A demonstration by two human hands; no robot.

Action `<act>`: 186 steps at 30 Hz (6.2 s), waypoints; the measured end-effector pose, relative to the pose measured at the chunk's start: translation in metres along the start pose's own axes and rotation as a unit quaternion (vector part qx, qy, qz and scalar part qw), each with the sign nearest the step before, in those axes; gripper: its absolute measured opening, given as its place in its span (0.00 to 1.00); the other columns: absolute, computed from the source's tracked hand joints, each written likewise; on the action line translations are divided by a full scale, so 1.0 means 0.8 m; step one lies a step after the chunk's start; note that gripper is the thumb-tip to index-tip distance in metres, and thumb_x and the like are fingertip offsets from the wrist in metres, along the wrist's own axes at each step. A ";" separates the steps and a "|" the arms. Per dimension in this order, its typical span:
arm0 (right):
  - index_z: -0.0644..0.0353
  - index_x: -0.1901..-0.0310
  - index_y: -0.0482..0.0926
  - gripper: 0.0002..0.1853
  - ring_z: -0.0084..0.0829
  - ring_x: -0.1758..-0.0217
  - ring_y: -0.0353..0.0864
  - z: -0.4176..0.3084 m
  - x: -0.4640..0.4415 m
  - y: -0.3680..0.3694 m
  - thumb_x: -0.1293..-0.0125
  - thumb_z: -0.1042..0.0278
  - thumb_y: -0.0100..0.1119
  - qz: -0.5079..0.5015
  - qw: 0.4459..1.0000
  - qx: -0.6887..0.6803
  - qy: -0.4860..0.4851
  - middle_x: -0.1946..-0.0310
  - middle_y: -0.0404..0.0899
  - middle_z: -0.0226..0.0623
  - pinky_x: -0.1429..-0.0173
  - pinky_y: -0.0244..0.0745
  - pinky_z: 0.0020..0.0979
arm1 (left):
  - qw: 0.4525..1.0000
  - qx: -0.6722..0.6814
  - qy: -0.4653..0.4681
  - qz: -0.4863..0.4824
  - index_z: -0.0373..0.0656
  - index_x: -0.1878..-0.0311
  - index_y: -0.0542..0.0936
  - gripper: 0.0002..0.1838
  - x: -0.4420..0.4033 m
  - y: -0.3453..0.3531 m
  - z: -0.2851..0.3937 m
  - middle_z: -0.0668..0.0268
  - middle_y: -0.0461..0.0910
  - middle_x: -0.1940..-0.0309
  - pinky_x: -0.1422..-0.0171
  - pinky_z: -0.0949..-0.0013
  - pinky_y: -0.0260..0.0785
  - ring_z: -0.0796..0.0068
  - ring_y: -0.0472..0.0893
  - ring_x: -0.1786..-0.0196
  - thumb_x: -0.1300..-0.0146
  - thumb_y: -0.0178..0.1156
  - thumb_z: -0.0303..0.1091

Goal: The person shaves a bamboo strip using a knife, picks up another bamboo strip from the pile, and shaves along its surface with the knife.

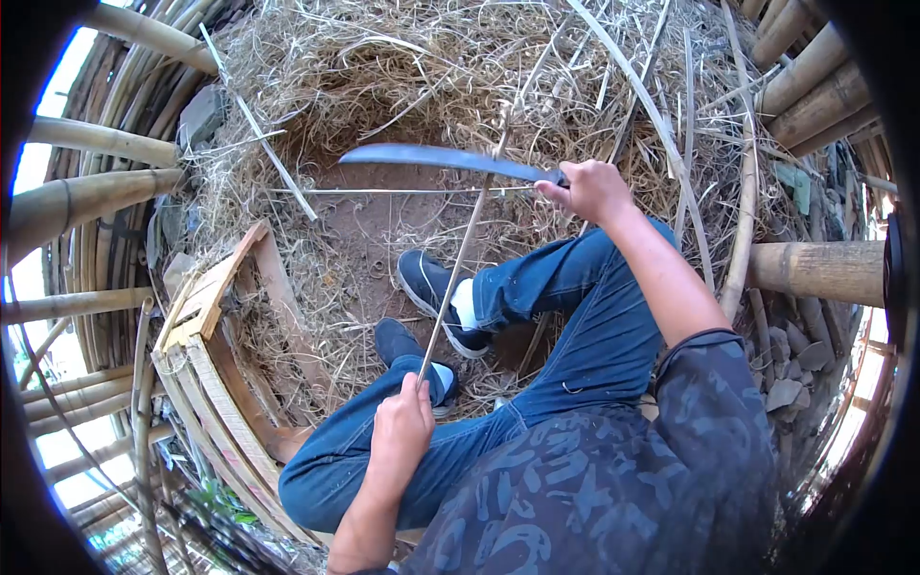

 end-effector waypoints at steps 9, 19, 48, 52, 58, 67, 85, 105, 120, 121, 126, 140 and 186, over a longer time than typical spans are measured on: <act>0.59 0.75 0.78 0.40 0.41 0.78 0.85 -0.014 0.015 0.007 0.38 0.21 0.43 -0.067 0.996 -0.007 -0.051 0.83 0.79 0.43 0.72 0.81 0.42 | 1.000 -0.022 0.009 0.001 0.38 0.64 0.70 0.10 0.005 0.011 -0.006 0.44 0.77 0.81 0.71 0.43 0.70 0.40 0.79 0.76 0.28 0.50 0.34; 0.58 0.76 0.76 0.38 0.39 0.78 0.85 -0.018 0.016 -0.003 0.37 0.23 0.45 -0.030 0.998 -0.001 -0.063 0.86 0.78 0.41 0.73 0.80 0.41 | 1.000 -0.005 -0.007 0.009 0.38 0.64 0.72 0.10 0.001 0.010 -0.008 0.43 0.77 0.81 0.70 0.42 0.70 0.39 0.79 0.74 0.28 0.50 0.34; 0.57 0.73 0.78 0.37 0.38 0.78 0.85 0.046 -0.010 0.029 0.38 0.23 0.47 0.019 0.998 0.040 0.038 0.83 0.80 0.40 0.74 0.79 0.38 | 1.000 0.010 -0.010 -0.004 0.38 0.63 0.71 0.09 0.007 0.020 -0.015 0.42 0.77 0.81 0.70 0.42 0.70 0.37 0.79 0.74 0.28 0.50 0.34; 0.58 0.73 0.78 0.36 0.41 0.77 0.85 0.026 -0.008 0.021 0.36 0.26 0.48 0.003 0.999 0.014 0.052 0.84 0.80 0.41 0.72 0.80 0.40 | 0.999 0.050 -0.010 -0.008 0.37 0.63 0.71 0.09 0.000 0.016 -0.015 0.41 0.76 0.80 0.69 0.41 0.68 0.37 0.78 0.73 0.28 0.50 0.32; 0.61 0.67 0.77 0.32 0.49 0.71 0.84 0.025 0.007 0.045 0.38 0.30 0.56 0.048 0.994 -0.063 0.076 0.80 0.79 0.47 0.66 0.78 0.45 | 0.988 0.133 -0.033 -0.069 0.34 0.62 0.72 0.11 -0.006 0.013 -0.017 0.41 0.75 0.77 0.66 0.44 0.66 0.36 0.77 0.71 0.27 0.49 0.34; 0.66 0.67 0.82 0.19 0.42 0.67 0.87 0.033 -0.023 0.033 0.50 0.54 0.69 -0.288 0.890 -0.297 0.189 0.73 0.84 0.48 0.58 0.80 0.41 | 0.972 0.185 -0.121 -0.077 0.33 0.64 0.74 0.17 -0.011 0.016 -0.016 0.46 0.73 0.80 0.68 0.53 0.66 0.43 0.76 0.75 0.25 0.48 0.38; 0.64 0.63 0.83 0.20 0.49 0.60 0.86 0.010 -0.005 -0.005 0.46 0.53 0.67 -0.239 0.965 -0.084 0.065 0.67 0.85 0.51 0.53 0.81 0.45 | 0.967 0.184 -0.172 -0.038 0.33 0.67 0.73 0.18 0.038 0.031 0.019 0.49 0.71 0.82 0.72 0.55 0.63 0.48 0.73 0.79 0.25 0.48 0.38; 0.66 0.65 0.77 0.30 0.49 0.70 0.85 0.008 0.010 -0.009 0.38 0.37 0.62 -0.182 0.977 -0.108 0.015 0.76 0.81 0.52 0.62 0.80 0.44 | 0.983 0.144 -0.100 0.046 0.35 0.67 0.74 0.13 0.052 0.037 -0.011 0.43 0.77 0.78 0.68 0.44 0.68 0.39 0.79 0.70 0.28 0.51 0.34; 0.62 0.66 0.73 0.28 0.52 0.69 0.84 0.007 0.027 -0.004 0.35 0.38 0.58 -0.064 0.996 -0.032 -0.062 0.74 0.81 0.51 0.64 0.79 0.47 | 0.955 0.247 -0.159 -0.042 0.32 0.65 0.77 0.16 0.049 0.044 -0.011 0.40 0.77 0.74 0.64 0.44 0.69 0.36 0.79 0.65 0.27 0.51 0.37; 0.63 0.65 0.74 0.29 0.52 0.68 0.84 0.014 0.023 -0.004 0.35 0.38 0.57 -0.086 0.996 -0.034 0.010 0.75 0.81 0.51 0.64 0.79 0.47 | 0.960 0.237 -0.148 -0.026 0.32 0.65 0.77 0.16 0.046 0.043 -0.006 0.40 0.77 0.74 0.64 0.44 0.69 0.36 0.78 0.65 0.27 0.51 0.37; 0.63 0.64 0.74 0.30 0.52 0.69 0.84 -0.008 0.034 0.001 0.36 0.35 0.57 -0.076 0.995 -0.063 0.020 0.76 0.81 0.51 0.65 0.79 0.47 | 0.967 0.220 -0.131 0.008 0.33 0.65 0.77 0.16 0.048 0.063 -0.020 0.40 0.77 0.75 0.66 0.44 0.68 0.36 0.78 0.66 0.27 0.51 0.37; 0.67 0.66 0.77 0.29 0.51 0.71 0.84 0.035 0.009 -0.014 0.33 0.40 0.58 -0.088 0.981 -0.103 0.139 0.78 0.81 0.52 0.65 0.78 0.46 | 0.965 0.220 -0.145 -0.002 0.32 0.67 0.76 0.16 0.052 0.050 -0.015 0.39 0.77 0.75 0.66 0.42 0.68 0.36 0.79 0.68 0.27 0.51 0.35; 0.66 0.69 0.80 0.31 0.56 0.66 0.83 -0.100 0.144 -0.001 0.36 0.36 0.56 -0.235 0.963 -0.130 0.035 0.74 0.81 0.57 0.59 0.78 0.51 | 0.945 0.308 -0.105 -0.031 0.32 0.62 0.76 0.17 0.050 0.088 -0.012 0.40 0.77 0.74 0.63 0.45 0.68 0.36 0.79 0.66 0.26 0.49 0.39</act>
Point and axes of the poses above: each hand's wrist, its own x-axis away from the middle knuckle, its own y-axis out of the palm, z = x × y, the point moved 3 cm from there along -x, towards the middle knuckle
